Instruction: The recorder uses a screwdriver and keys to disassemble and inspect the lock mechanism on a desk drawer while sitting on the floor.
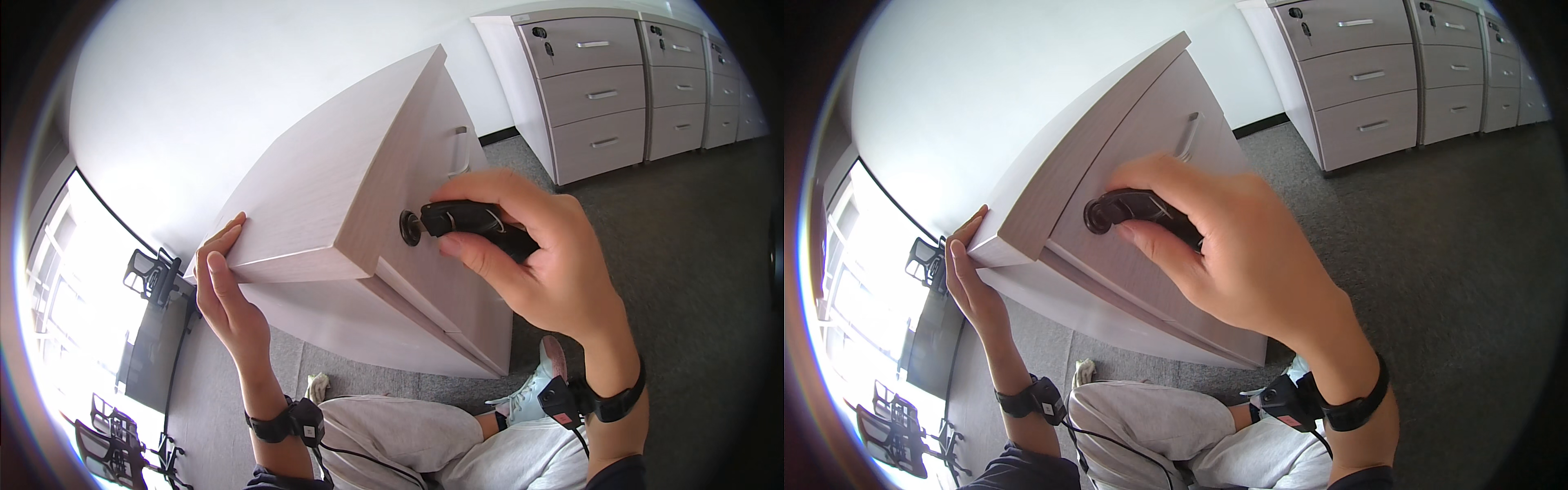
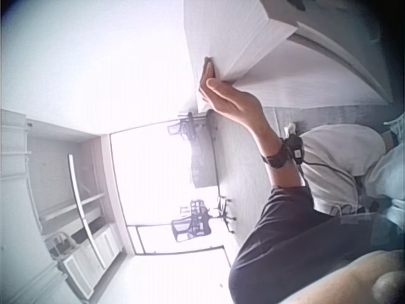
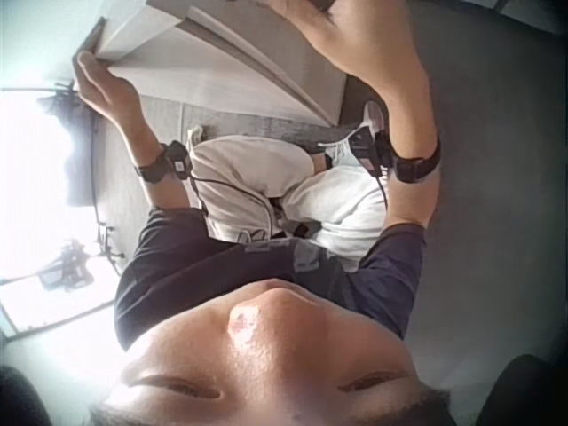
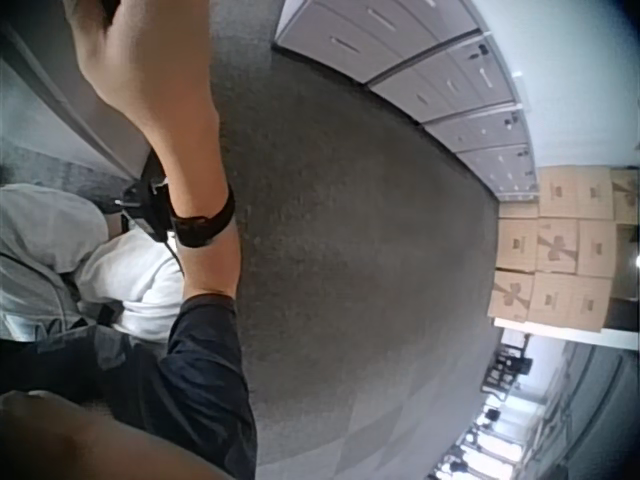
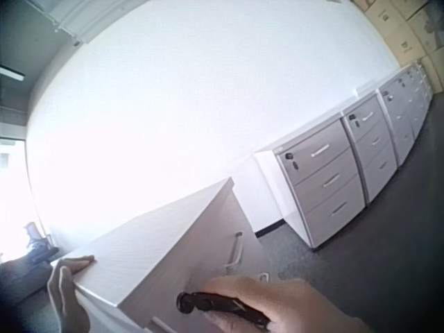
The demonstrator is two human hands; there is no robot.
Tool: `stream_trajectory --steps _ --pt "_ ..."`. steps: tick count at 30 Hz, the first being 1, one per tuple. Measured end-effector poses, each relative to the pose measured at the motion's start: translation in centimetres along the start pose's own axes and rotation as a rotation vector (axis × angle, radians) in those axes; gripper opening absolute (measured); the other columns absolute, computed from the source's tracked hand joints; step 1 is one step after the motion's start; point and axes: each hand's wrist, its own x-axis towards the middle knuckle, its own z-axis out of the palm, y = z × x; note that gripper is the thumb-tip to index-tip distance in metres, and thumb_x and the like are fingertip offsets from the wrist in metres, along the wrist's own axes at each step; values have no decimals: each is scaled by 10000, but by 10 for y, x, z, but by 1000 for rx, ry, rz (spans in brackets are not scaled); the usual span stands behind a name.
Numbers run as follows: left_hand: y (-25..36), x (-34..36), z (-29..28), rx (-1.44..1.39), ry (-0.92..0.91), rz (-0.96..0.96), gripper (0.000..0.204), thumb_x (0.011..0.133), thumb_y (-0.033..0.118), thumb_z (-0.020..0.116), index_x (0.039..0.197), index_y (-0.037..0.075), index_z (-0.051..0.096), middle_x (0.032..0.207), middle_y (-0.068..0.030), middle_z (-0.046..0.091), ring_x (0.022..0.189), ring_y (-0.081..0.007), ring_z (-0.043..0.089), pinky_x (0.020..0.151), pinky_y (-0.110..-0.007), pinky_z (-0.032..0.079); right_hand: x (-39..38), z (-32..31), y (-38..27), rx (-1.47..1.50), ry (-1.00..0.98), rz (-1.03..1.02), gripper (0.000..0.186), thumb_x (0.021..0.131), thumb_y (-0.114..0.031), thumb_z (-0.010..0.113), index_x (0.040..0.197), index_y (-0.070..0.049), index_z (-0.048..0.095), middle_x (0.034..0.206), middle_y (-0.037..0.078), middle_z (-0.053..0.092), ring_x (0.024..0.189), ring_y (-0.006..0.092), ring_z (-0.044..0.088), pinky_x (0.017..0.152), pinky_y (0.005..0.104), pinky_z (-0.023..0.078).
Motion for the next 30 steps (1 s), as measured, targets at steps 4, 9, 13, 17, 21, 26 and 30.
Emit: stream_trajectory --steps 4,9,13,17,21,26,30 --pt "3 0 1 18 -5 -3 491 972 390 297 997 38 638 1045 -149 651 1027 -227 597 939 -355 399 1 -2 -1 -259 15 -147 291 735 -18 704 1014 -18 618 881 100 665 753 190 657 643 257 506" --pt "0 0 -1 10 -5 -16 493 967 396 301 1004 36 637 1054 -150 650 1026 -229 597 940 -352 396 3 -2 -3 -381 46 -233 303 697 -36 727 986 -27 635 852 98 669 715 221 646 599 288 505" --pt "5 1 1 2 3 -37 492 961 395 304 1002 33 634 1063 -155 648 1024 -234 597 941 -354 394 3 1 2 -179 77 -147 232 730 -32 712 951 -17 643 835 90 669 671 160 623 572 270 480" --pt "4 -1 1 7 -5 -53 478 961 382 306 999 34 631 1069 -154 645 1038 -235 590 946 -354 390 -1 1 -5 -26 49 65 142 775 -45 685 907 -8 645 725 59 652 593 90 577 532 213 425" --pt "1 1 2 -37 -19 -20 460 963 361 297 982 30 616 1065 -161 640 1027 -229 586 937 -349 383 -1 5 -8 -19 50 108 103 792 -80 659 869 -18 629 714 128 650 563 235 625 509 280 463" --pt "-2 3 7 -76 -8 24 456 966 355 290 962 26 606 1047 -169 640 997 -219 589 918 -345 382 -1 11 -8 -19 105 105 111 783 -49 670 880 -4 638 653 62 635 549 99 577 520 217 431" --pt "-1 3 6 -84 -12 6 463 967 366 287 970 33 608 1052 -159 640 1000 -211 590 917 -336 381 1 8 -5 -59 100 56 118 783 -45 672 887 -1 633 684 77 645 572 125 604 536 238 455"
